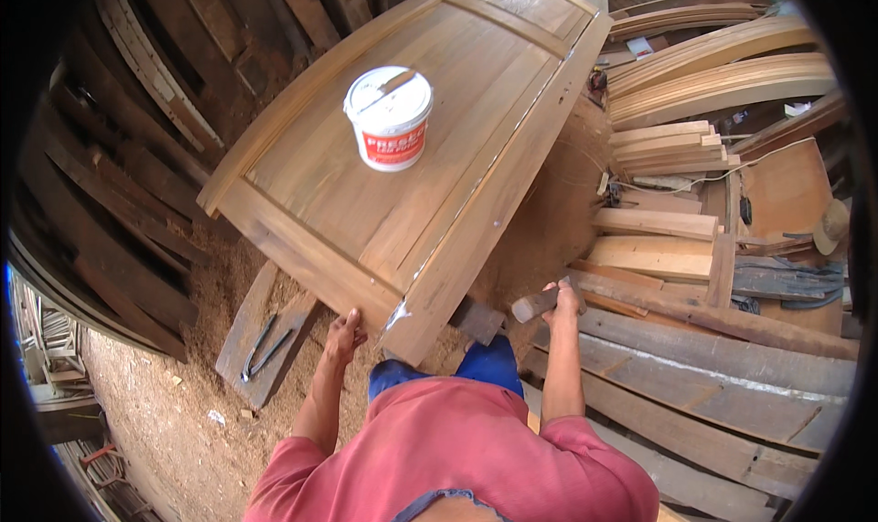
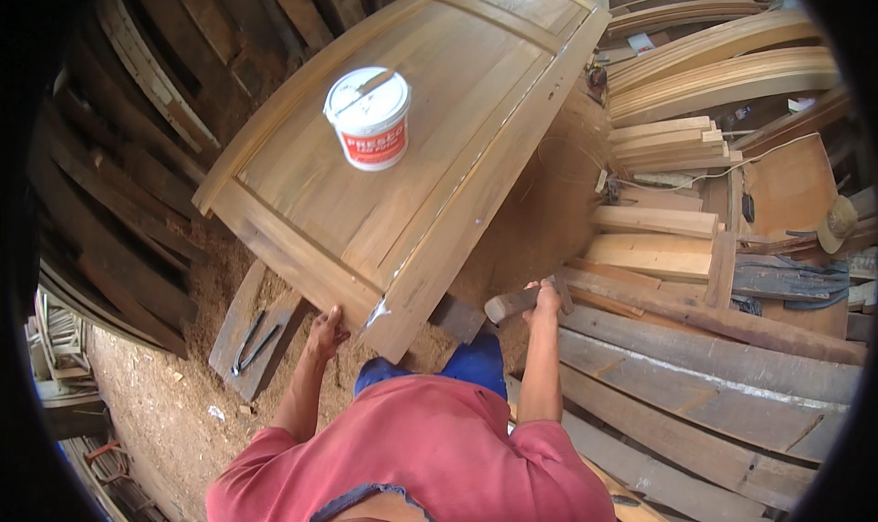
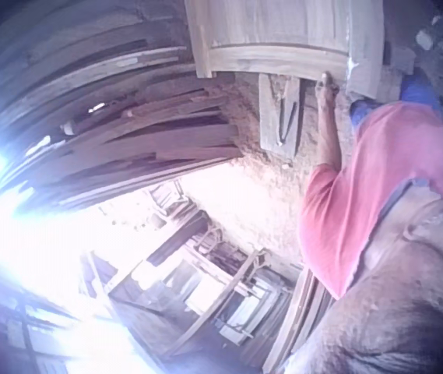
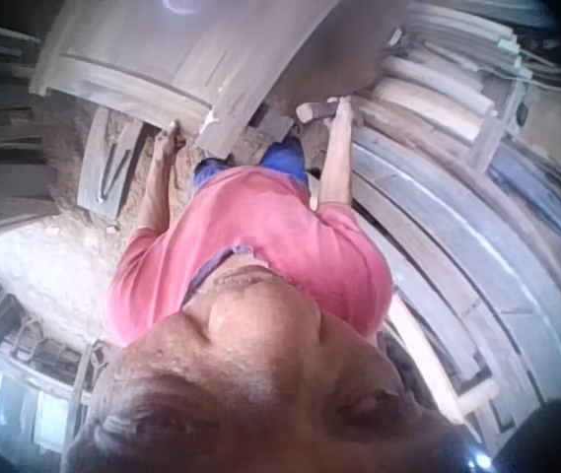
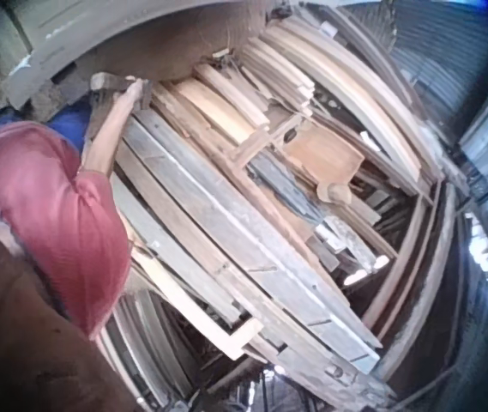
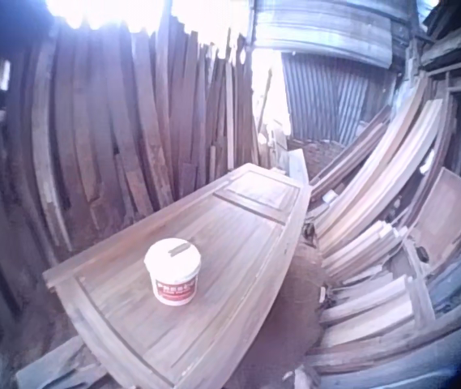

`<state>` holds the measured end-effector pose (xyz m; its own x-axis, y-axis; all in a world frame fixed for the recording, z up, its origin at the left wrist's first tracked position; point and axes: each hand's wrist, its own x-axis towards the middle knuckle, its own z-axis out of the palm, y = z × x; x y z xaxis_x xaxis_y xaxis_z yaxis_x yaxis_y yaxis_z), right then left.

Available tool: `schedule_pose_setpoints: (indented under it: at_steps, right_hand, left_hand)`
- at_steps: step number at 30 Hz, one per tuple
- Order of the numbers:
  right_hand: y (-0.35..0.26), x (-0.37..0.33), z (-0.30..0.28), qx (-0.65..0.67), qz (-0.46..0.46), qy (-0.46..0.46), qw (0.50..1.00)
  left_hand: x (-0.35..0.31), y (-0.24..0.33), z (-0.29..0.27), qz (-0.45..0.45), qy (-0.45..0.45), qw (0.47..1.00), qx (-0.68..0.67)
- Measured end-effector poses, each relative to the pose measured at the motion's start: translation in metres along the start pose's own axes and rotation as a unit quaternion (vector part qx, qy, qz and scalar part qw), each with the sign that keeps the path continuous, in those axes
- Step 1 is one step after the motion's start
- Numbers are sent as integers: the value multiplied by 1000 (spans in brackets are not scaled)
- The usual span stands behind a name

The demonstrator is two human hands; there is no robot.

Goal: The person assembles a wooden door by applying glue, hammering the joints, flipping the door over, and removing a nail using pliers.

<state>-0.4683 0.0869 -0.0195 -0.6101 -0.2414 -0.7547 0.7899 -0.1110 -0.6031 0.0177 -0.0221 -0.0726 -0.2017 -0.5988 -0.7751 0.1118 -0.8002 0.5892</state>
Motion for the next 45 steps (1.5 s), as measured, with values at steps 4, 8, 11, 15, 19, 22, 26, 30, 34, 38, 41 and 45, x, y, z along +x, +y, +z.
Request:
schedule_pose_setpoints:
  at_steps: [4,8,11,15,19,22,26,30,34,38,41,45]
  right_hand:
    - [18,7,79,-80,25,-88,993]
    - [31,20,105,-263,10,-283,922]
    - [-13,52,75,-230,183,-318,901]
    - [-60,85,36,-320,205,-292,878]
    - [-96,109,13,-309,249,-217,892]
    - [-141,139,-6,-259,229,-149,926]
    - [-195,183,6,-187,271,-136,934]
    - [-248,245,45,-97,282,-230,926]
    - [-327,282,80,5,223,-261,939]
    - [-390,297,88,8,136,-271,953]
    - [-431,333,75,-79,162,-283,942]
    - [-453,379,83,-42,135,-108,984]
  left_hand:
    - [-5,0,2,-18,51,998,20]
    - [-18,1,12,-9,151,988,24]
    - [-28,16,32,-26,215,973,80]
    - [-31,31,61,-37,306,938,158]
    - [-31,12,51,-3,493,803,335]
    - [-20,46,177,116,612,601,501]
    - [27,63,339,343,210,891,212]
    - [85,23,487,181,-116,967,139]
    - [139,15,576,136,-248,901,328]
    - [189,36,632,166,-306,750,562]
    - [201,79,671,165,-310,717,602]
    - [226,121,715,127,-289,738,597]
